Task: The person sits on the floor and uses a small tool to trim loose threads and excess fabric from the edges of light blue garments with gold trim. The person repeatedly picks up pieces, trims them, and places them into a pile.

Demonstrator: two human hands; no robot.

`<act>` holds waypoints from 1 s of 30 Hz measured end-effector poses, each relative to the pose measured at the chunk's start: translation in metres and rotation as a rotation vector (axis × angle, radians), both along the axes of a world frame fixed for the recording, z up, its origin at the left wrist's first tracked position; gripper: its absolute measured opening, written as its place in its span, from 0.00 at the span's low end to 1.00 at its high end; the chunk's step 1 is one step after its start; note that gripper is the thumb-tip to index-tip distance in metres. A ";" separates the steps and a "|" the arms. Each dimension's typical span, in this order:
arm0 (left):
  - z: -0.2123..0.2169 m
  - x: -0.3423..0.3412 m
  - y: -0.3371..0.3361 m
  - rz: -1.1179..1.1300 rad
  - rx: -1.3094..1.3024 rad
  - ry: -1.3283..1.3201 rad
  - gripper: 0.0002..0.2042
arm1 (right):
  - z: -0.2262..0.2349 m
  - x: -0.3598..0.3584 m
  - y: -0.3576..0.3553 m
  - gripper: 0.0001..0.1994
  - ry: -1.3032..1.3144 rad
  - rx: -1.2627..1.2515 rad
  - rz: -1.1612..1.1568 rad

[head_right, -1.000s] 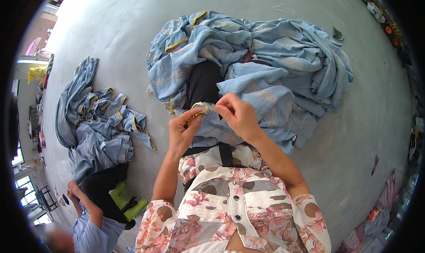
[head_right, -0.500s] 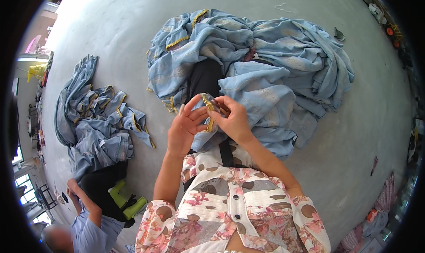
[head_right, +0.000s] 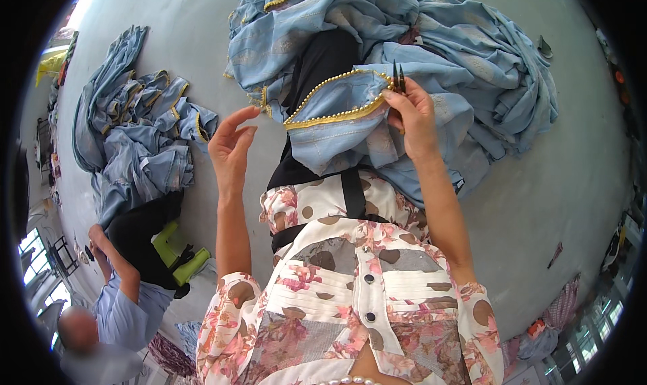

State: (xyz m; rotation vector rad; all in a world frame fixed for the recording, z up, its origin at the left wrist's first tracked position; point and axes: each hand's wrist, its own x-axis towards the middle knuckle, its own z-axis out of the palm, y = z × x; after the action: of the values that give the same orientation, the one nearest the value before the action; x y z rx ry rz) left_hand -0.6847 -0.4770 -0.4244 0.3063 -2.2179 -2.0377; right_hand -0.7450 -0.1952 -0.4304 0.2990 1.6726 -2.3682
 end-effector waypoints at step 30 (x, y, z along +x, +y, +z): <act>-0.018 0.013 0.004 -0.063 -0.296 -0.100 0.12 | 0.023 0.010 0.101 0.08 0.012 -0.011 -0.427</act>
State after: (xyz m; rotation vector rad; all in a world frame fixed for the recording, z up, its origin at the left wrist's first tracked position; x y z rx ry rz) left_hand -0.6721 -0.4735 -0.4425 0.3173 -2.5756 -1.7206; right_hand -0.7349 -0.0940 -0.4079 0.7046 1.7413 -2.6746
